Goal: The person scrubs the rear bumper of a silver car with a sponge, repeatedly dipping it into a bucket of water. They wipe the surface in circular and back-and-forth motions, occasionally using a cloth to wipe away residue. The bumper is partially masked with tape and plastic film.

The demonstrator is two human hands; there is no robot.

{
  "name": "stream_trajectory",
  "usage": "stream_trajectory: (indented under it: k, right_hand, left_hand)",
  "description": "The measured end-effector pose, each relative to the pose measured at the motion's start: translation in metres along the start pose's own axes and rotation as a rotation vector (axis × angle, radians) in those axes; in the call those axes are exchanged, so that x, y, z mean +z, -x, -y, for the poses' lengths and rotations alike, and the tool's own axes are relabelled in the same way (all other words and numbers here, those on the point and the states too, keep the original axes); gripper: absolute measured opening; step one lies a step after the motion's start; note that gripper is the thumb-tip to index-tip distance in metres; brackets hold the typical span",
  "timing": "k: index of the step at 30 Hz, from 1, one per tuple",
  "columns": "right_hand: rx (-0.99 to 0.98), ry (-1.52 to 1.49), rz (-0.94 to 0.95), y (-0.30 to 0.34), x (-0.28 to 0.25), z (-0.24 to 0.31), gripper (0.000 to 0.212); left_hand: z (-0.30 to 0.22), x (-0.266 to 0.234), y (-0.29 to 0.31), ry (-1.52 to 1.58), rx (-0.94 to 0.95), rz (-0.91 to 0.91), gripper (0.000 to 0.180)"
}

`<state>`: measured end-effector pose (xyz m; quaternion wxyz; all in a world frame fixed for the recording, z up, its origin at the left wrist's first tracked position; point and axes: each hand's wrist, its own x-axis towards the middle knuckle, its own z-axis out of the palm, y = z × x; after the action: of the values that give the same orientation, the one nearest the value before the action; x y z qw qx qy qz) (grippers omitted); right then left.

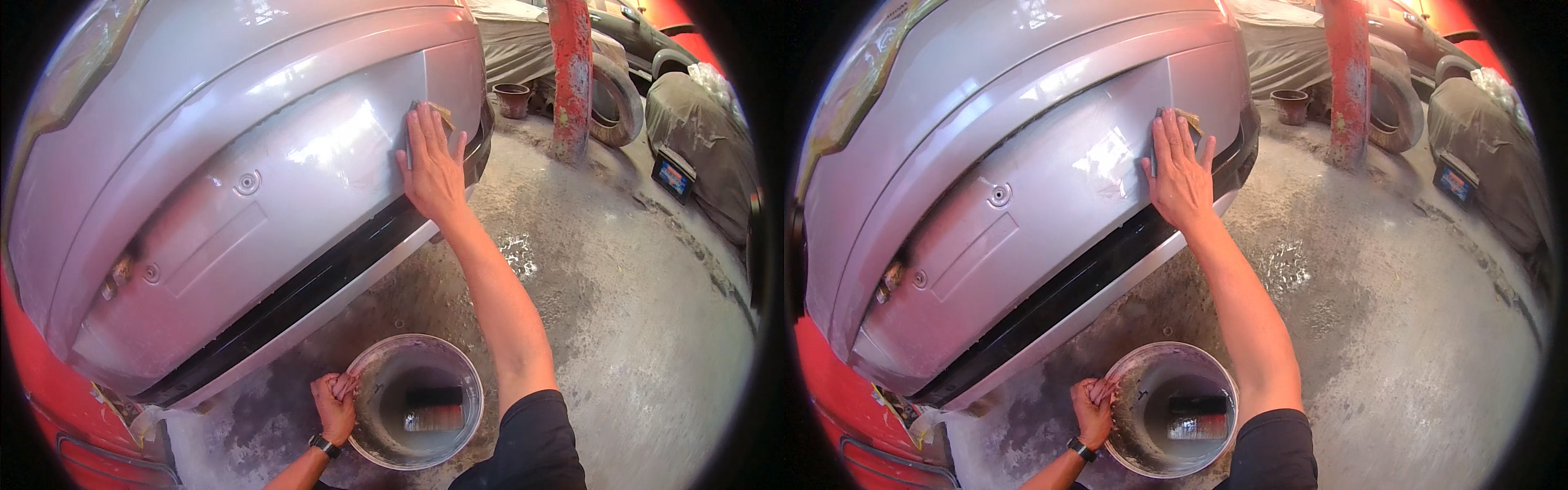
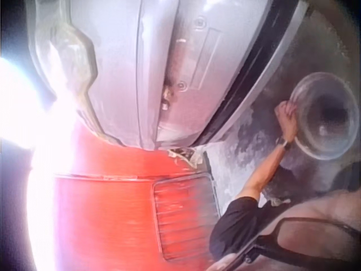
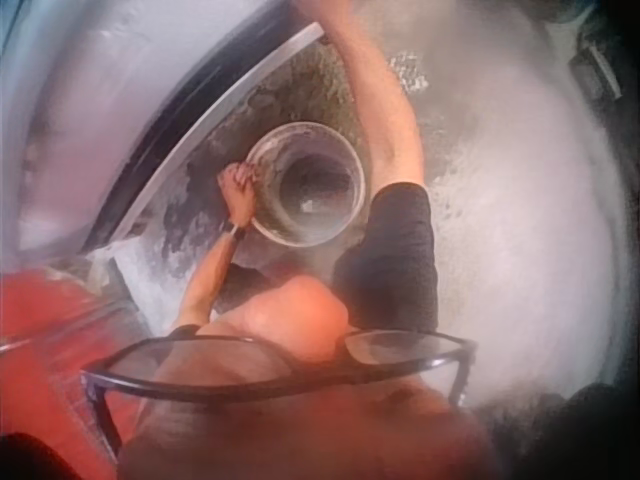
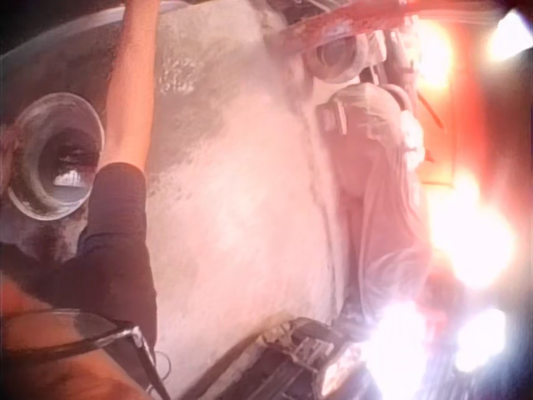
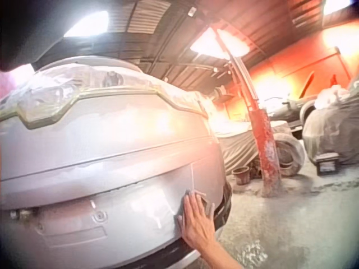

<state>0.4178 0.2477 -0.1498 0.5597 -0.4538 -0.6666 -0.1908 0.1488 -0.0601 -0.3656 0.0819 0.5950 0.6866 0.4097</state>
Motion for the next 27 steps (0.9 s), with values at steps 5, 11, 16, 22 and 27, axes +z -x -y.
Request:
stream_trajectory:
  k: [5, 11, 16, 22, 27]
  right_hand:
    - [0.008, -0.064, 0.183, 0.064, 0.005, 0.004, 0.065]
    - [-0.092, 0.142, 0.004, -0.04, -0.006, -0.004, 0.067]
    - [-0.096, 0.093, 0.193, 0.032, 0.008, -0.013, 0.072]
    - [-0.029, 0.147, -0.027, -0.061, -0.008, -0.002, 0.068]
    - [-0.059, 0.21, 0.117, -0.014, -0.003, -0.011, 0.065]
  left_hand:
    - [0.005, 0.005, 0.0, 0.036, -0.006, -0.021, 0.04]
    - [0.018, 0.006, 0.005, 0.106, -0.032, -0.032, 0.038]
    - [-0.005, 0.005, -0.001, 0.134, -0.041, -0.045, 0.034]
    - [0.001, 0.002, 0.001, 0.164, -0.037, -0.006, 0.035]
    - [-0.004, 0.006, 0.0, 0.345, -0.052, -0.01, 0.035]
